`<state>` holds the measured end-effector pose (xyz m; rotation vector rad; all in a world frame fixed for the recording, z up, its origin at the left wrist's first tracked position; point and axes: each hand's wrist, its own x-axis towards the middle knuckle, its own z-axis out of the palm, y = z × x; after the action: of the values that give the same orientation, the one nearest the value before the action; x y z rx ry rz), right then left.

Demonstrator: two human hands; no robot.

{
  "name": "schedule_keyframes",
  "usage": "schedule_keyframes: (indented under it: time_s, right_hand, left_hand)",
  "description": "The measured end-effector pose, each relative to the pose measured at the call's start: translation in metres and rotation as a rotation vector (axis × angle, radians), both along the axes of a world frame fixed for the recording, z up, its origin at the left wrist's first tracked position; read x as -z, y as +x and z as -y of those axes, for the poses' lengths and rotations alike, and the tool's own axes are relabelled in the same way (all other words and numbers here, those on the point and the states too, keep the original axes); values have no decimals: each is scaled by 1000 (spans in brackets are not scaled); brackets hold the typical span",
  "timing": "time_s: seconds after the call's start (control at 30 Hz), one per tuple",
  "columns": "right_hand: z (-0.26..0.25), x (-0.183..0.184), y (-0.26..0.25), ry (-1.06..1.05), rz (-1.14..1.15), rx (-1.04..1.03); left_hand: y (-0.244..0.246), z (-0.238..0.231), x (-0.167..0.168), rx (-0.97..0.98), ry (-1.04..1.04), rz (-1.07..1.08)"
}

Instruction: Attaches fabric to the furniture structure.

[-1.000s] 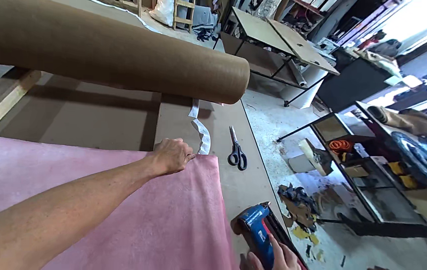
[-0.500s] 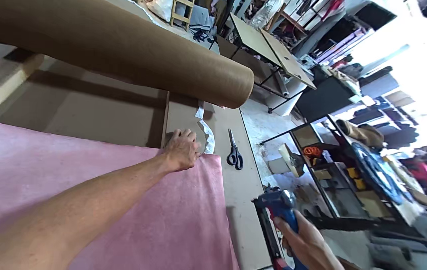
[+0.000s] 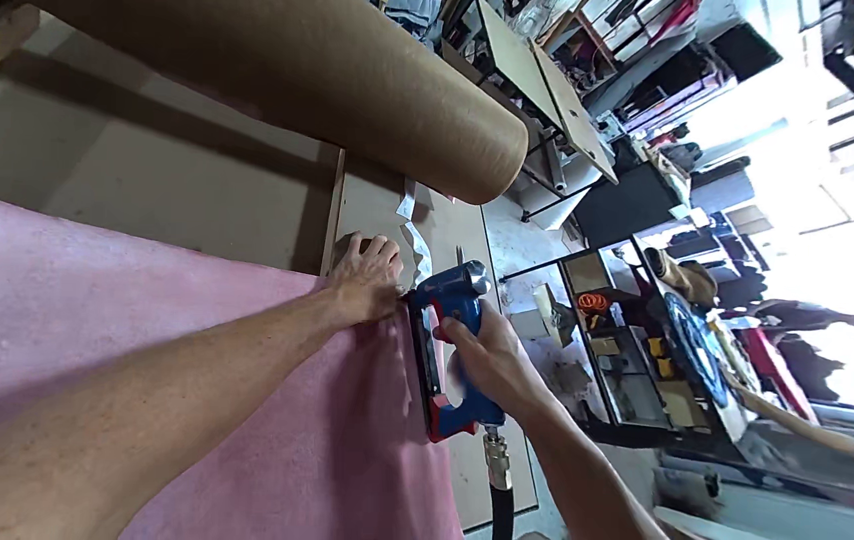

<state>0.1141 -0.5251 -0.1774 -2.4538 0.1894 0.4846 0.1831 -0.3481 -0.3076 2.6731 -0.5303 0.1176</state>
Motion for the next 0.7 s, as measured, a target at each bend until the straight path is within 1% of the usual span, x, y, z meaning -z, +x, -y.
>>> schedule_keyframes:
  time_s: [0.1,0.17,0.23,0.27,0.3,0.37,0.4,0.47,0.53,0.6,0.7]
  right_hand:
    - [3,-11,-5,-3,16,14]
    - [6,-25,-15,-10,82,46]
    - [12,-33,-26,10,115,69]
    - [17,-35,-30,33,118,71]
    - [23,-36,-31,59,113,70]
    - [36,-33,-32,97,100,59]
    - [41,-30,-32,92,94,59]
    - [44,-29,-26,45,114,71]
    - [48,-32,-33,2,137,111]
    - [51,-39,-43,-2,162,146]
    - [54,-41,-64,5,168,170]
  left_hand:
    - [4,1,-1,20,-32,-33]
    - [13,-7,-3,56,-192,-81]
    - [20,-31,-5,57,-436,-68]
    - [19,-49,-10,6,-499,-45]
    - [15,-69,-18,-68,-504,-21]
    - [-1,-96,-34,-155,-399,1]
    - [-11,-99,-40,-151,-327,-11]
    - [-16,-88,-55,-53,-236,-30]
    - [-6,-52,-62,103,-181,-66]
    - [21,-8,-67,257,-90,-110]
    - [53,50,-63,404,171,-240]
